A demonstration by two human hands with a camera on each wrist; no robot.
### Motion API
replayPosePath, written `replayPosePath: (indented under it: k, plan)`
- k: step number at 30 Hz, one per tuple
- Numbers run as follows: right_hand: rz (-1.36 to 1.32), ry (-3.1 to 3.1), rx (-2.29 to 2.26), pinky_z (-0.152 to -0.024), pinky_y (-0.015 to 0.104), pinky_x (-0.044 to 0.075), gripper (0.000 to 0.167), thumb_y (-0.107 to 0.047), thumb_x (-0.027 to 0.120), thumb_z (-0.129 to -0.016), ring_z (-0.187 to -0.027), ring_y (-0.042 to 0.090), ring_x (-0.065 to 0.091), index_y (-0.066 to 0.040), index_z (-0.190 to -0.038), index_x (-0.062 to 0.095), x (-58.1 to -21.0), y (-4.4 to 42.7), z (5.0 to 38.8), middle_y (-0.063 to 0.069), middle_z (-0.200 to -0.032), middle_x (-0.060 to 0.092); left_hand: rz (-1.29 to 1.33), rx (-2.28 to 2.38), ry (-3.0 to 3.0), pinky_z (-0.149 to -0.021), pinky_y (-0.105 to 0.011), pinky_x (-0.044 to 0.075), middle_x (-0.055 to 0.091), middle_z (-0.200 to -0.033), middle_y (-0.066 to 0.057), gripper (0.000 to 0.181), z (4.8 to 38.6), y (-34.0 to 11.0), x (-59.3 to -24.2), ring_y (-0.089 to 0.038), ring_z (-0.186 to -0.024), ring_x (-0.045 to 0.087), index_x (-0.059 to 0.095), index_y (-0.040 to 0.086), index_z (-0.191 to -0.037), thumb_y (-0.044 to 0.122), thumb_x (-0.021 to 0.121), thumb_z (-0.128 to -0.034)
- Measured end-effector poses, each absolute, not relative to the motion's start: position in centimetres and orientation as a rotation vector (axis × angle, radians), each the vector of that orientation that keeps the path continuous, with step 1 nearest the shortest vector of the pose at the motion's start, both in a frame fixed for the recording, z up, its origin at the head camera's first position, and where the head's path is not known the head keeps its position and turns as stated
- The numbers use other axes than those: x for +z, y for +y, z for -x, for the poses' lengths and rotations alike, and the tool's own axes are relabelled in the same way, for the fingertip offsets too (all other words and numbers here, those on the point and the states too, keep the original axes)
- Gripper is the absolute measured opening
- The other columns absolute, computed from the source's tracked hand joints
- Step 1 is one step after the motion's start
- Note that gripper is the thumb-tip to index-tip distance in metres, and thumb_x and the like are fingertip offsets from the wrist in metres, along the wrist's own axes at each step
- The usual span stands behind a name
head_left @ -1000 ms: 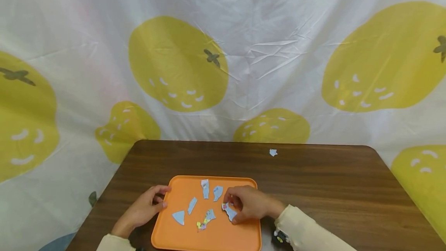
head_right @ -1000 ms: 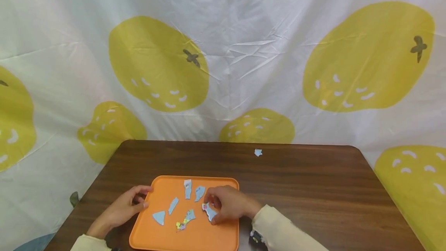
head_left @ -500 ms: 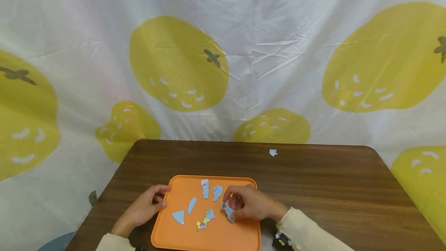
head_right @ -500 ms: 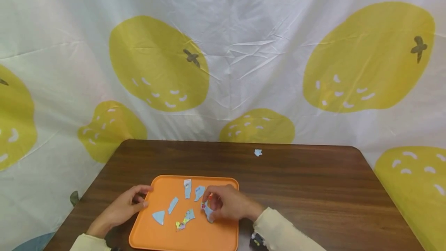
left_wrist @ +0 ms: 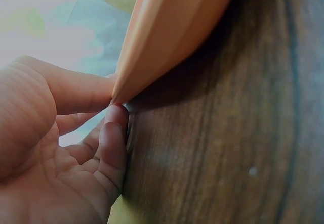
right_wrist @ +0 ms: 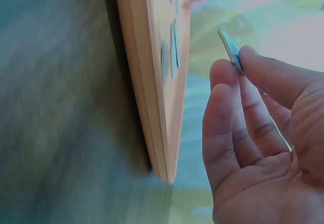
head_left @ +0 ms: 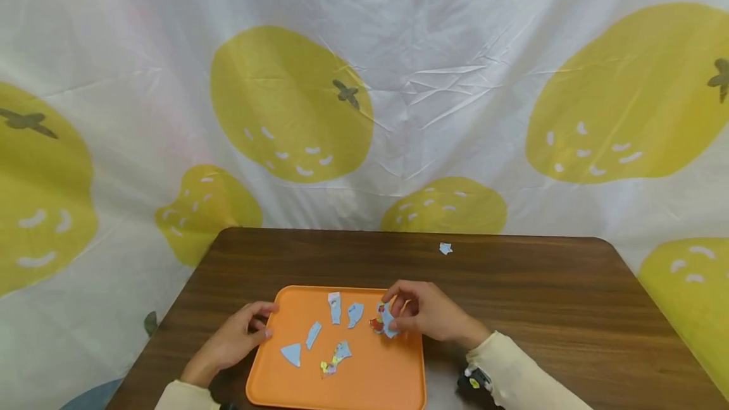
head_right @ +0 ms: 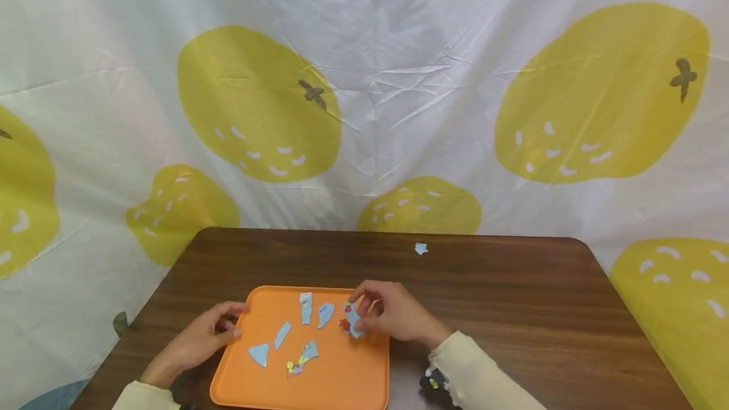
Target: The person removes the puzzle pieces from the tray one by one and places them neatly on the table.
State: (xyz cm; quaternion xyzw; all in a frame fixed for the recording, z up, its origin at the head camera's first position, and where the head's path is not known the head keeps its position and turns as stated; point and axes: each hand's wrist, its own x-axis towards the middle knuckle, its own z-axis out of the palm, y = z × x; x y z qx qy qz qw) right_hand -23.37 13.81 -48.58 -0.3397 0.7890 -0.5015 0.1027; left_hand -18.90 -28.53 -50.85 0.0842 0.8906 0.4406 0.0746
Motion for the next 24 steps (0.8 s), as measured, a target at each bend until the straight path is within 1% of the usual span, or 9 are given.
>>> replayPosePath:
  k: [4,6,11,13,15,18,24]
  plan:
    - [0.975,2.386,-1.489,-0.063,0.025,0.056,0.036,-0.01,0.088,-0.086,-0.069,0.009,0.067,-0.012,-0.118,0.071,-48.5,15.1,24.1,0.005,-0.092,0.074,-0.179,1.307,2.683,-0.075,-0.025,0.052,0.063,-0.129,-0.015,0.043,19.0,-28.5,-50.9,-0.019,-0.098,0.061,0.064,0.004,-0.136,0.001,0.075,-0.0948]
    - [0.955,2.392,-1.503,-0.063,0.026,0.057,0.036,-0.009,0.087,-0.087,-0.07,0.011,0.067,-0.01,-0.119,0.071,-48.5,15.8,24.5,0.007,-0.092,0.074,-0.163,1.295,2.687,-0.076,-0.024,0.052,0.063,-0.128,-0.014,0.042,19.0,-28.5,-51.0,-0.02,-0.098,0.06,0.064,0.005,-0.136,0.0,0.074,-0.0948]
    - [0.885,2.366,-1.56,-0.061,0.033,0.06,0.035,-0.007,0.083,-0.09,-0.072,0.022,0.072,-0.005,-0.122,0.068,-48.5,17.5,25.3,0.013,-0.094,0.076,-0.203,1.289,2.68,-0.076,-0.024,0.052,0.063,-0.13,-0.015,0.043,19.0,-28.6,-51.0,-0.02,-0.099,0.06,0.063,0.004,-0.136,0.002,0.075,-0.0953]
    - [0.865,2.373,-1.567,-0.061,0.034,0.06,0.035,-0.008,0.082,-0.092,-0.071,0.022,0.072,-0.004,-0.123,0.068,-48.6,18.1,25.6,0.014,-0.095,0.076,-0.213,1.29,2.677,-0.076,-0.024,0.053,0.063,-0.13,-0.016,0.043,19.0,-28.6,-50.9,-0.02,-0.099,0.061,0.063,0.004,-0.137,0.002,0.075,-0.0953]
    - [0.848,2.395,-1.567,-0.062,0.034,0.06,0.034,-0.009,0.082,-0.092,-0.072,0.019,0.071,-0.004,-0.123,0.068,-48.6,18.7,26.1,0.014,-0.094,0.076,-0.21,1.293,2.673,-0.077,-0.024,0.053,0.063,-0.13,-0.016,0.043,19.0,-28.6,-50.9,-0.021,-0.099,0.061,0.063,0.003,-0.137,0.002,0.074,-0.0953]
    - [0.832,2.449,-1.561,-0.062,0.03,0.059,0.033,-0.01,0.082,-0.093,-0.071,0.013,0.069,-0.006,-0.123,0.068,-48.6,19.5,26.7,0.011,-0.093,0.076,-0.185,1.298,2.672,-0.077,-0.024,0.053,0.063,-0.13,-0.015,0.043,19.0,-28.5,-50.8,-0.02,-0.099,0.06,0.063,0.004,-0.136,0.002,0.075,-0.095]
    - [0.783,2.513,-1.58,-0.062,0.028,0.058,0.034,-0.008,0.082,-0.092,-0.071,0.012,0.068,-0.003,-0.123,0.069,-48.3,20.9,28.0,0.012,-0.092,0.076,-0.193,1.286,2.671,-0.076,-0.025,0.052,0.063,-0.13,-0.015,0.043,19.0,-28.6,-50.8,-0.02,-0.099,0.06,0.063,0.004,-0.137,0.003,0.075,-0.0953]
